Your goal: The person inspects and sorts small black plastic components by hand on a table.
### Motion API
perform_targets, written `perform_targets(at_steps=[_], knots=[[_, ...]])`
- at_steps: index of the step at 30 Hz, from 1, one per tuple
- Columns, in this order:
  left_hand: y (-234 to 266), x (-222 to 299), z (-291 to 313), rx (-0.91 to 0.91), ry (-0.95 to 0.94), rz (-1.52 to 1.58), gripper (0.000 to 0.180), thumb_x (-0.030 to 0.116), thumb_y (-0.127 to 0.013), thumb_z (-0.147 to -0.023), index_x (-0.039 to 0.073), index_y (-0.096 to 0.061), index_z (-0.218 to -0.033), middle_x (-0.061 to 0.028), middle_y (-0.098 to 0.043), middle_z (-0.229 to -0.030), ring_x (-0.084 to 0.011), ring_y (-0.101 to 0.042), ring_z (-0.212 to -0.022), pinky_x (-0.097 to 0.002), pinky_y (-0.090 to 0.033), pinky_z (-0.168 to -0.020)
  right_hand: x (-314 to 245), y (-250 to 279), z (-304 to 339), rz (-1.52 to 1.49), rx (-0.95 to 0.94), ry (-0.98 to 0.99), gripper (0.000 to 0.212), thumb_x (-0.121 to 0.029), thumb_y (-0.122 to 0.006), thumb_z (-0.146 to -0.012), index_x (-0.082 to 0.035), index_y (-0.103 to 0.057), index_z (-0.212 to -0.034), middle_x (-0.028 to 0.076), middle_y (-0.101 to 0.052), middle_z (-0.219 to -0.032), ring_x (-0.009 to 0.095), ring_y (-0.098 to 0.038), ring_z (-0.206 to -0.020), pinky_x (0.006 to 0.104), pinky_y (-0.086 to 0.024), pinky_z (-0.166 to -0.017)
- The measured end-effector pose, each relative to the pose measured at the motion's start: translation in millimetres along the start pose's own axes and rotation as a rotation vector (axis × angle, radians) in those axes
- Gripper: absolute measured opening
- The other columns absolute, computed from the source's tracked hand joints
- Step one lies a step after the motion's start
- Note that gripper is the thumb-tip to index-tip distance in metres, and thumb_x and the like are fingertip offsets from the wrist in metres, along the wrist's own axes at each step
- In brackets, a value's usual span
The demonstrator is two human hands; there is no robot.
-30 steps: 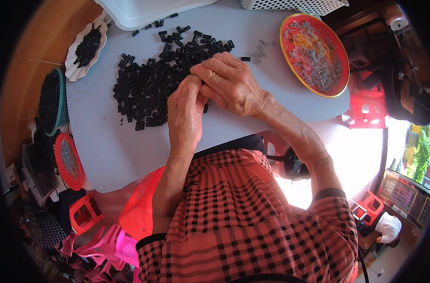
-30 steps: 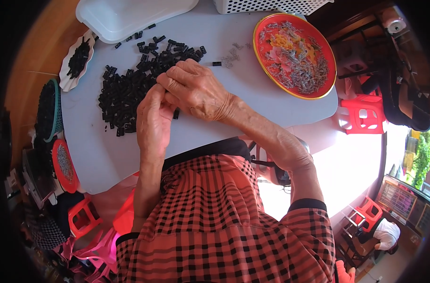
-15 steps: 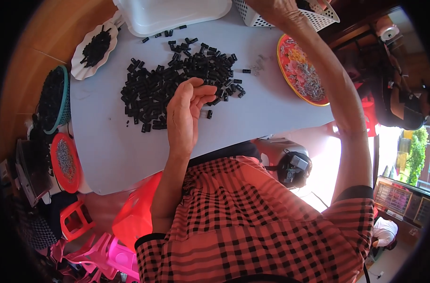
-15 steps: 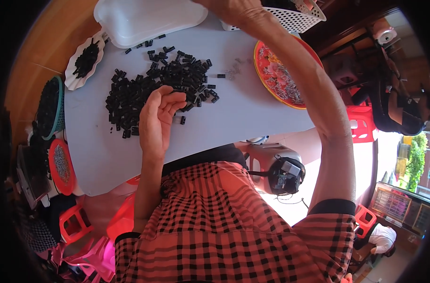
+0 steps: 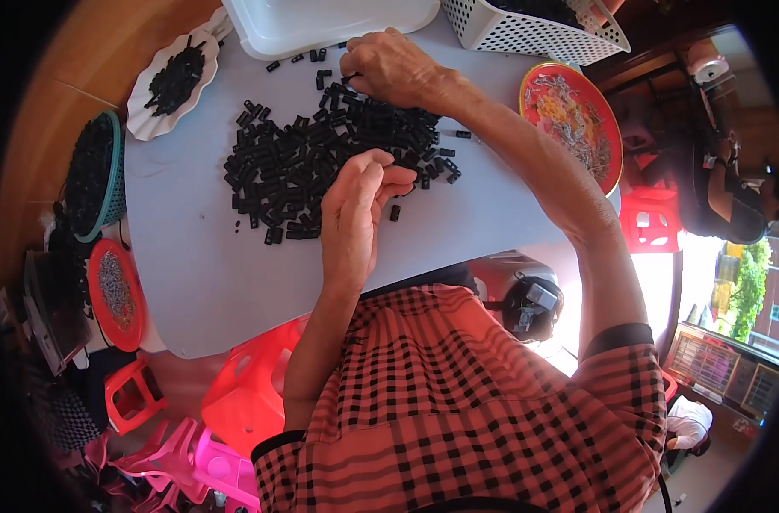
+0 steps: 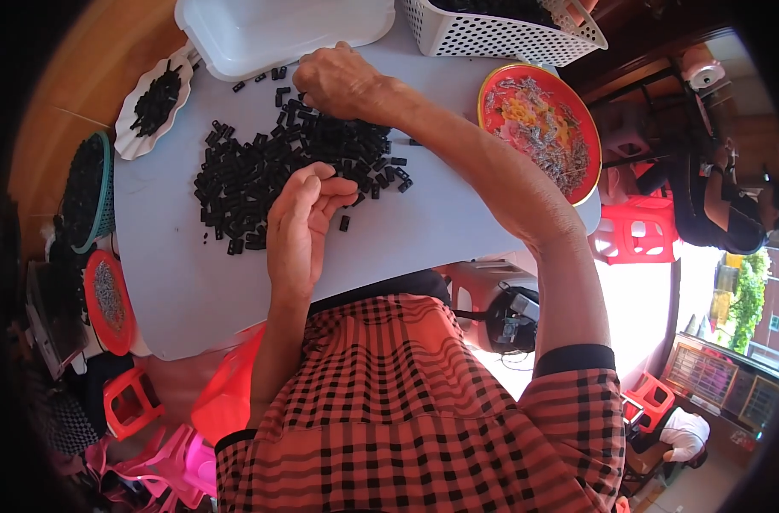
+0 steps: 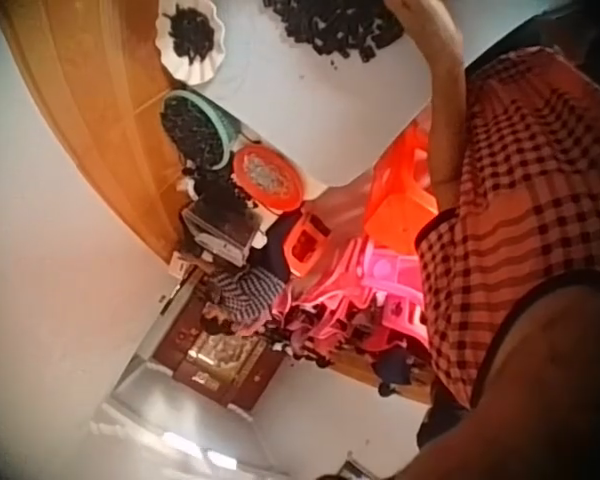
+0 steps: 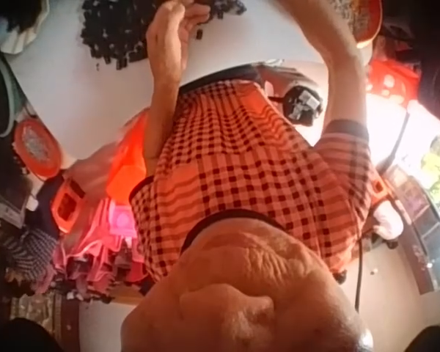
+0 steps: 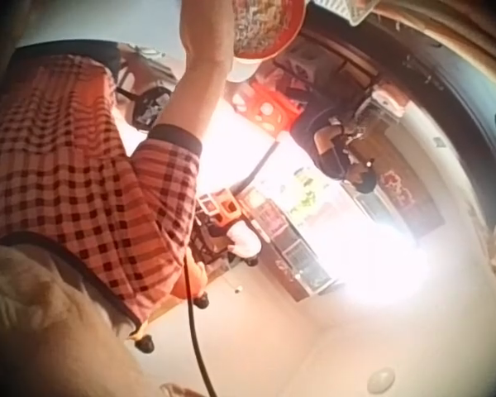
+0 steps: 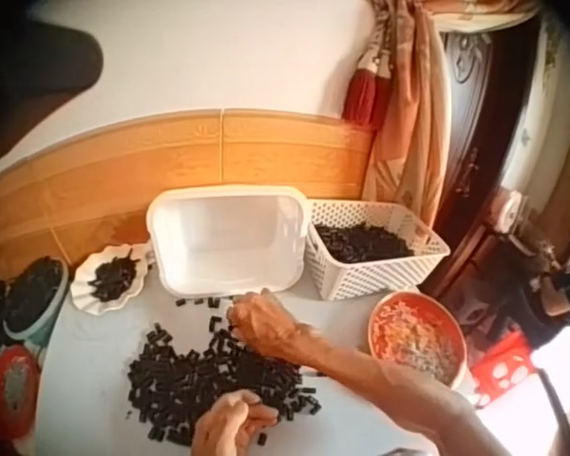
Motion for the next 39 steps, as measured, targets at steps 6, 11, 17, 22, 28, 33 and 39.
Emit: perform_targets(at_steps=[6,11,17,22,28,33,39], knots=[[-2.1,2.2,1.8,0.039,0.001,-0.074,0.024,0.015,-0.048,-0.093,-0.005,-0.054,-0.106,-0.0117,-0.063,-0.089,-0.0160,-0.059,-0.083,-0.0276,-0.046,-0.080,-9.6,17.2,23.8,-0.310,0.119,-0.105,0.016,-0.008,-0.064,-0.072,-0.002,-0.063,-0.087,0.011,-0.065,-0.076,0.026,-0.064,-0.070,0.0344,-0.052,-0.067],[4.2,2.6,-2.3,0.048,-0.131,-0.126,0.022,0.011,-0.051,-0.092,-0.005,-0.054,-0.107,-0.0113,-0.063,-0.089,-0.0155,-0.060,-0.082,-0.0277,-0.048,-0.080,-34.4,35.3,55.7,-0.585,0.194,-0.232,0.017,-0.006,-0.065,-0.073,-0.001,-0.063,-0.089,0.010,-0.066,-0.072,0.019,-0.066,-0.069,0.0287,-0.053,-0.066],[-4.3,15.6,-3.2,0.114,-0.243,-0.531,0.031,0.016,-0.054,-0.091,-0.006,-0.051,-0.112,-0.0102,-0.061,-0.091,-0.0158,-0.058,-0.085,-0.0290,-0.047,-0.083,-58.0,38.8,87.2,-0.520,0.282,-0.104,0.016,-0.005,-0.063,-0.072,-0.001,-0.061,-0.087,0.012,-0.062,-0.076,0.029,-0.062,-0.067,0.0358,-0.050,-0.060],[-2.1,12.5,-2.6,0.140,-0.300,-0.565,0.018,0.014,-0.058,-0.090,-0.002,-0.059,-0.098,-0.0011,-0.059,-0.086,-0.0069,-0.053,-0.080,-0.0217,-0.043,-0.075,-78.3,39.6,100.5,-0.598,0.332,-0.141,0.015,-0.007,-0.063,-0.074,-0.001,-0.060,-0.088,0.013,-0.060,-0.076,0.032,-0.060,-0.069,0.0387,-0.049,-0.061],[-3.8,3.6,-2.6,0.185,-0.234,-0.352,0.019,0.013,-0.057,-0.089,-0.003,-0.059,-0.099,-0.0055,-0.061,-0.086,-0.0120,-0.056,-0.077,-0.0247,-0.046,-0.074,-80.0,40.9,117.0,-0.729,0.307,-0.296,0.011,-0.008,-0.061,-0.075,-0.001,-0.063,-0.084,0.012,-0.062,-0.076,0.030,-0.062,-0.069,0.0367,-0.050,-0.062],[-5.5,4.1,-4.1,0.096,-0.090,-0.199,0.020,0.010,-0.055,-0.087,-0.003,-0.056,-0.103,-0.0127,-0.064,-0.084,-0.0184,-0.060,-0.076,-0.0317,-0.049,-0.073,-18.4,61.0,135.4,-0.235,0.284,-0.251,0.013,-0.007,-0.060,-0.076,-0.003,-0.066,-0.086,0.012,-0.063,-0.078,0.030,-0.062,-0.071,0.0367,-0.050,-0.065],[-3.2,-1.8,-6.8,0.050,-0.105,-0.180,0.019,0.005,-0.054,-0.086,-0.002,-0.057,-0.104,-0.0108,-0.063,-0.083,-0.0166,-0.058,-0.074,-0.0312,-0.048,-0.074,27.4,63.3,151.7,-0.182,0.054,-0.242,0.011,-0.007,-0.060,-0.076,-0.003,-0.067,-0.083,0.010,-0.063,-0.078,0.028,-0.062,-0.073,0.0380,-0.050,-0.068]])
Point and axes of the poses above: each hand's wrist, its own z-axis away from the middle knuckle, its own y-axis out of the back of the hand, x = y × z, the point moved 2 cm from there along -z, towards the middle knuckle
